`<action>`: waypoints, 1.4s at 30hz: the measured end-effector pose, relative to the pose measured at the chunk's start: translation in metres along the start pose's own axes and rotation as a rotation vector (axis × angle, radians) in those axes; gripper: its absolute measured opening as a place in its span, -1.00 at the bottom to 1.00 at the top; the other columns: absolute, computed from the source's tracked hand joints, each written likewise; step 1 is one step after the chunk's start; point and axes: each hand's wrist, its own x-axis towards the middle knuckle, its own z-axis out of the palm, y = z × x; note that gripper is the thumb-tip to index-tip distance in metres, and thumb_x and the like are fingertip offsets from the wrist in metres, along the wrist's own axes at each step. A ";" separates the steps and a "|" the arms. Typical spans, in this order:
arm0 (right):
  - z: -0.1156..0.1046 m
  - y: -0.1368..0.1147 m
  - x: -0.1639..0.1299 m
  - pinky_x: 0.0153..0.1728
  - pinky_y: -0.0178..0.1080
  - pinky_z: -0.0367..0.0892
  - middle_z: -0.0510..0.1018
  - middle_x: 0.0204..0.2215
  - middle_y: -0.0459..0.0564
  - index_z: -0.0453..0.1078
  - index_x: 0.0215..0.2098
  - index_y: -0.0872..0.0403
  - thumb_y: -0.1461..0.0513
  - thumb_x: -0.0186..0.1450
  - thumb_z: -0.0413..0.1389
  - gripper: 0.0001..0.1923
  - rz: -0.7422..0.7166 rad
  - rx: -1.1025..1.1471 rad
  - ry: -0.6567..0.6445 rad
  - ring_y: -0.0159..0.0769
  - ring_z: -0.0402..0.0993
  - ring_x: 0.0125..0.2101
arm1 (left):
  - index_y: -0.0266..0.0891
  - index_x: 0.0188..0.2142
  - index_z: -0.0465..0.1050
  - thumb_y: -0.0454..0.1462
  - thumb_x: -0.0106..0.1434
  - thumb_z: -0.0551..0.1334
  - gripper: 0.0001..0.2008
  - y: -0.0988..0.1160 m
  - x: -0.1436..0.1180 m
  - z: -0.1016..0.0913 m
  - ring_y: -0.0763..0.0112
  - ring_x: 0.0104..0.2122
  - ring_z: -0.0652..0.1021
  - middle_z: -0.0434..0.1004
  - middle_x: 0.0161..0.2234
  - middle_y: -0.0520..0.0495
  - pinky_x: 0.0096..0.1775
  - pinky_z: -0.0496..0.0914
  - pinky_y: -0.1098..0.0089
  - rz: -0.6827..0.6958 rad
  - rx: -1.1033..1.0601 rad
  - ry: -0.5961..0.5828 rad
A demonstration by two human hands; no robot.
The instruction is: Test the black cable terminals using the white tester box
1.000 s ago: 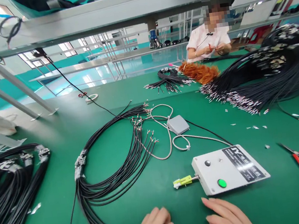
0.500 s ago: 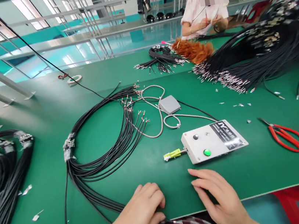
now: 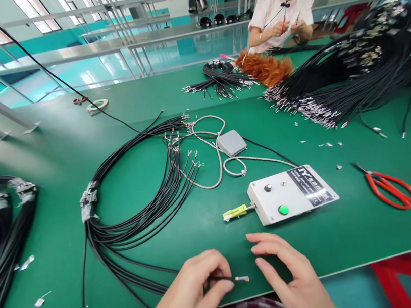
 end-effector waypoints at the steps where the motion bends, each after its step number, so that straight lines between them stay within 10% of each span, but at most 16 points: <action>1: 0.002 -0.004 0.002 -0.09 -0.33 0.46 0.58 -0.10 0.00 0.43 -0.17 -0.03 0.32 0.33 0.10 -0.85 0.080 0.078 0.002 -0.30 0.53 -0.10 | -0.17 -0.36 0.31 -0.36 0.34 0.15 -0.88 0.000 0.003 0.000 0.43 -0.36 0.40 0.40 -0.38 0.09 -0.30 0.27 0.47 0.008 -0.041 0.052; 15: 0.013 -0.017 0.026 -0.27 -0.28 0.40 0.58 -0.39 -0.01 0.49 -0.26 0.06 0.00 0.26 0.21 -0.71 0.621 0.688 -0.064 -0.32 0.46 -0.39 | -0.22 -0.38 0.42 -0.14 0.40 0.05 -0.70 0.003 0.021 0.013 0.51 -0.66 0.34 0.39 -0.58 0.06 -0.56 0.23 0.51 -0.028 -0.294 0.262; 30: 0.033 -0.024 0.034 -0.53 -0.41 0.03 0.28 -0.63 -0.26 0.39 -0.32 0.08 0.12 0.09 0.38 -0.68 0.880 1.248 -0.041 -0.54 0.11 -0.60 | -0.23 -0.40 0.41 -0.18 0.37 0.10 -0.74 0.004 0.022 0.015 0.53 -0.66 0.33 0.41 -0.58 0.05 -0.60 0.20 0.54 -0.022 -0.330 0.315; 42: 0.031 -0.023 0.036 -0.50 -0.38 0.08 0.40 -0.57 -0.17 0.45 -0.36 0.10 0.04 0.10 0.36 -0.67 0.822 1.124 -0.015 -0.51 0.19 -0.57 | -0.24 -0.41 0.42 -0.15 0.35 0.13 -0.73 0.003 0.022 0.016 0.54 -0.68 0.30 0.42 -0.59 0.04 -0.63 0.18 0.54 -0.048 -0.387 0.322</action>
